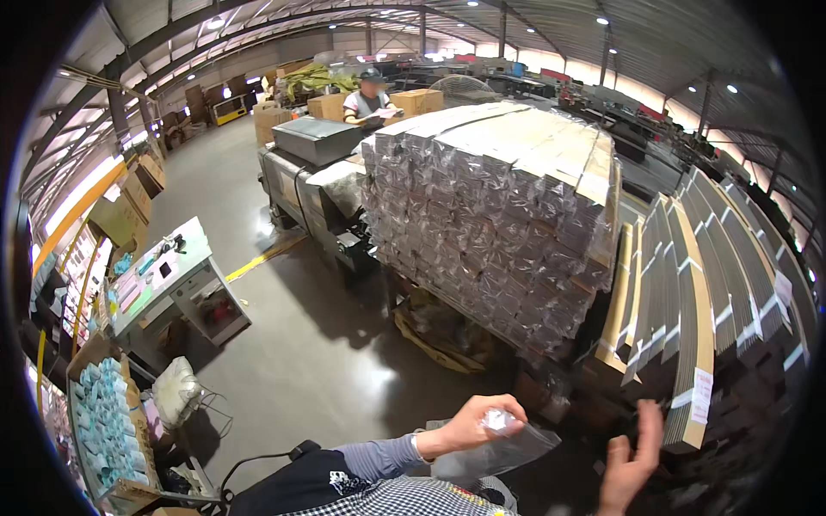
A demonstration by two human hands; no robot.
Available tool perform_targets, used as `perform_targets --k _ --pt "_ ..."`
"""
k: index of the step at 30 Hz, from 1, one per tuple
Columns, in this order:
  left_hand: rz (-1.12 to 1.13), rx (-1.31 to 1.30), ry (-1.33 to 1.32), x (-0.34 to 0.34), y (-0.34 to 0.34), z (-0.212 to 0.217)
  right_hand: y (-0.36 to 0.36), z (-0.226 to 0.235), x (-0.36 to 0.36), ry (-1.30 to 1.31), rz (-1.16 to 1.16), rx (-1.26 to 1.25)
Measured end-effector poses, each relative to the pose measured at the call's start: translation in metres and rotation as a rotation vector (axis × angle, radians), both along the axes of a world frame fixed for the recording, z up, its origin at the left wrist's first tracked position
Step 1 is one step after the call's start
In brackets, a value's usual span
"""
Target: Placing long rectangular boards into plastic sleeves and applying labels to the outside of the bags.
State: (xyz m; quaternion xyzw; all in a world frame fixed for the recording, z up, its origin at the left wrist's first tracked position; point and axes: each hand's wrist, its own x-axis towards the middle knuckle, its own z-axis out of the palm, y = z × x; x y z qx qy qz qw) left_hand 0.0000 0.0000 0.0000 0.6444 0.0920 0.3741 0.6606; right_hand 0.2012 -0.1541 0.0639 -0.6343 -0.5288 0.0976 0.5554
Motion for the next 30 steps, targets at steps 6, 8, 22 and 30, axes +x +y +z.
perform_targets --k 6,8,22,30 --pt "-0.081 0.126 -0.095 0.041 -0.049 0.025 -0.025 -0.034 -0.016 0.602 0.173 -0.158" --pt "-0.052 0.123 -0.098 0.044 -0.054 0.024 -0.028 -0.049 -0.007 0.502 0.15 0.102" --pt "-0.247 -0.366 -0.331 0.115 -0.093 0.02 -0.096 -0.008 0.048 0.107 0.305 0.357" --pt "-0.193 -0.293 -0.157 0.123 -0.102 0.033 -0.105 -0.005 0.078 0.315 0.536 0.268"
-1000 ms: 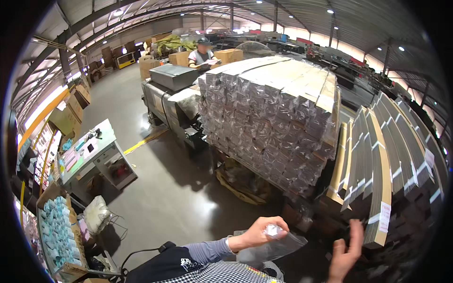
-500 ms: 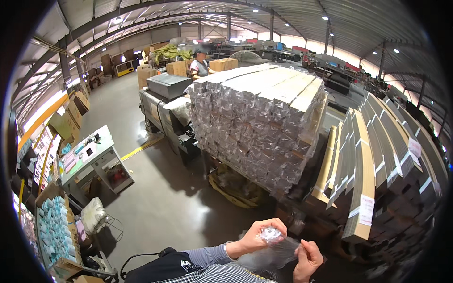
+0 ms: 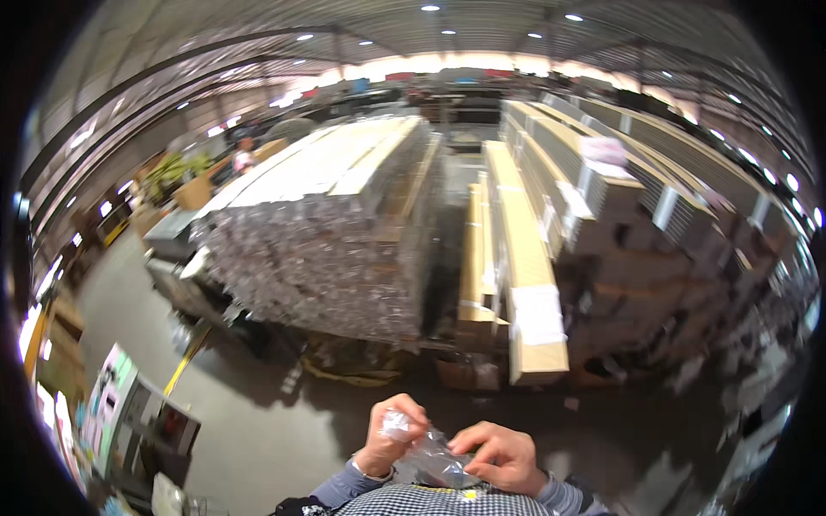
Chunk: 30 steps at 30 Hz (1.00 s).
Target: Placing long rectangular boards into plastic sleeves and applying labels to the outside of the bags.
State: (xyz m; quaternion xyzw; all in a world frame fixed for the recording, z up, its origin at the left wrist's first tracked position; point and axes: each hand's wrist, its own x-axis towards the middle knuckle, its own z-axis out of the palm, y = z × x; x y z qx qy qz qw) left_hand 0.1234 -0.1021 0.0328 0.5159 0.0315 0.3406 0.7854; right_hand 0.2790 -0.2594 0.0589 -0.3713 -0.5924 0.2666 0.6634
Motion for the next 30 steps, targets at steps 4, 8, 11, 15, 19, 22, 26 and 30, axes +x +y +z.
perform_targets --k 4,8,11,15,19,22,26,30 --pt "-0.215 0.306 0.047 0.013 0.004 0.005 -0.012 -0.006 -0.001 0.386 0.241 -0.009" --pt "-0.224 0.156 0.079 0.023 -0.008 0.009 -0.019 -0.006 0.012 0.411 0.186 -0.109" --pt "-0.494 -0.123 0.08 0.021 -0.011 0.024 -0.037 0.028 0.036 0.176 0.041 -0.101" --pt "-0.634 0.329 0.099 0.05 0.009 0.071 -0.058 0.051 0.072 -0.026 -0.008 0.034" --pt "-0.165 1.229 0.211 0.101 0.031 0.049 -0.054 0.006 0.113 -0.447 -0.401 -0.388" --pt "-0.1 1.4 0.325 0.114 0.038 0.037 -0.026 -0.021 0.131 -0.783 -0.732 -0.09" --pt "-0.287 0.97 0.085 0.122 0.037 0.064 -0.008 -0.003 0.126 -0.346 -0.744 0.108" --pt "-0.374 0.228 0.201 0.139 0.032 0.056 0.019 0.01 0.121 0.11 -0.635 0.003"
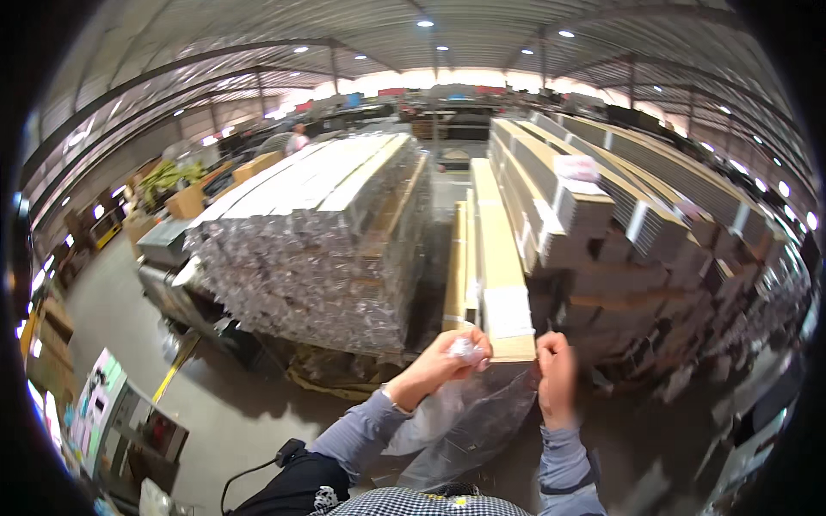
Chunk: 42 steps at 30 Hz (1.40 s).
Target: Placing long rectangular boards into plastic sleeves and applying labels to the outside of the bags.
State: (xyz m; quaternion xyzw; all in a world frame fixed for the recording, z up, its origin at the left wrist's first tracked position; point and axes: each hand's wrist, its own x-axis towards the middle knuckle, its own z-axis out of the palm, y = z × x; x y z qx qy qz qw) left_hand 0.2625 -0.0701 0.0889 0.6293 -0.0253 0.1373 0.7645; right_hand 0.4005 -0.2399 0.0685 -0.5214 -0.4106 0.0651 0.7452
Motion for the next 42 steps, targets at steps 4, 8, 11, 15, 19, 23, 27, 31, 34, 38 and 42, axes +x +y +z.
perform_targets --k 4,8,11,15,19,23,27,31,34,38,42 --pt "-0.008 0.045 0.056 0.008 0.019 -0.029 0.001 -0.021 0.017 -0.135 -0.095 -0.028" --pt "0.095 0.047 -0.029 0.032 0.019 -0.012 0.024 -0.008 0.037 -0.05 -0.127 -0.044" --pt "0.201 -0.097 0.037 0.056 0.019 -0.02 0.036 -0.026 0.057 0.075 -0.114 -0.002" --pt "0.44 0.541 -0.11 0.045 0.049 -0.053 0.047 -0.05 0.067 0.08 -0.089 -0.182" --pt "0.549 0.309 -0.063 0.065 0.035 -0.031 0.054 -0.021 0.057 0.11 -0.076 0.003" --pt "0.3 0.302 -0.136 0.019 0.022 -0.015 0.01 -0.013 0.014 -0.146 -0.301 -0.159" --pt "0.54 0.54 -0.203 0.03 0.01 -0.022 -0.01 -0.015 0.032 -0.24 -0.292 -0.367" --pt "0.232 -0.234 0.099 0.006 -0.014 -0.01 -0.006 -0.011 0.015 0.12 0.072 -0.225" --pt "0.445 -0.276 0.002 0.0 -0.036 -0.043 0.005 -0.025 -0.019 0.281 0.105 -0.136" --pt "0.564 -0.363 0.099 0.008 -0.051 -0.098 0.009 -0.109 -0.013 0.026 -0.293 -0.253" --pt "0.701 0.171 0.092 0.017 -0.032 -0.199 0.007 -0.187 -0.009 -0.013 -0.434 -0.426"
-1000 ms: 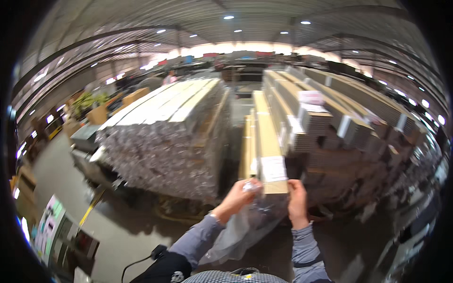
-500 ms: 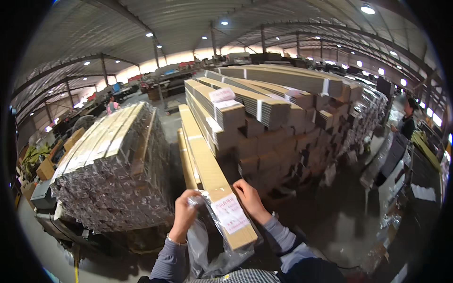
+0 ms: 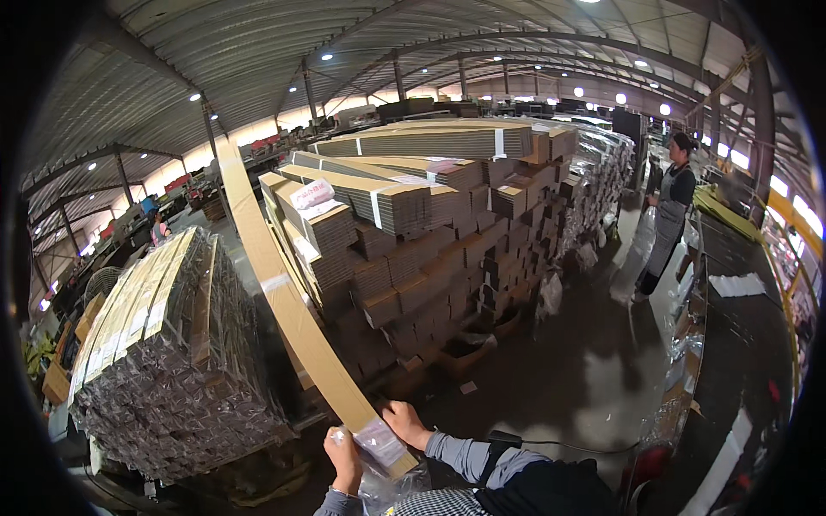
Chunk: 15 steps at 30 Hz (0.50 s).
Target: Placing long rectangular boards into plastic sleeves and applying labels to the outside of the bags.
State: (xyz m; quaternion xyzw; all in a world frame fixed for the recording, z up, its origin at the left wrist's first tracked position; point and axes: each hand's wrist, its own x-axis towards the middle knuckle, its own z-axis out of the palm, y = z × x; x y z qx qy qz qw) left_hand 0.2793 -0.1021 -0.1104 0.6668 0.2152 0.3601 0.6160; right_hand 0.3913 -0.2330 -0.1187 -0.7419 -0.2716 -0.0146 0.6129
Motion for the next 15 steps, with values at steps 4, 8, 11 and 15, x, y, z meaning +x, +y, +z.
perform_targets --k 4,8,11,15 --pt "-0.204 0.268 0.363 -0.028 0.015 -0.089 -0.009 -0.055 -0.005 0.502 0.191 -0.284" --pt "-0.245 0.127 0.417 -0.047 0.001 -0.045 0.001 -0.049 -0.004 0.392 0.298 -0.176" --pt "-0.094 0.163 0.025 -0.07 0.001 -0.006 0.012 0.026 -0.024 0.407 0.486 0.15" --pt "-0.103 -0.019 -0.076 -0.126 -0.01 0.052 0.02 0.067 -0.069 0.399 0.654 0.18"
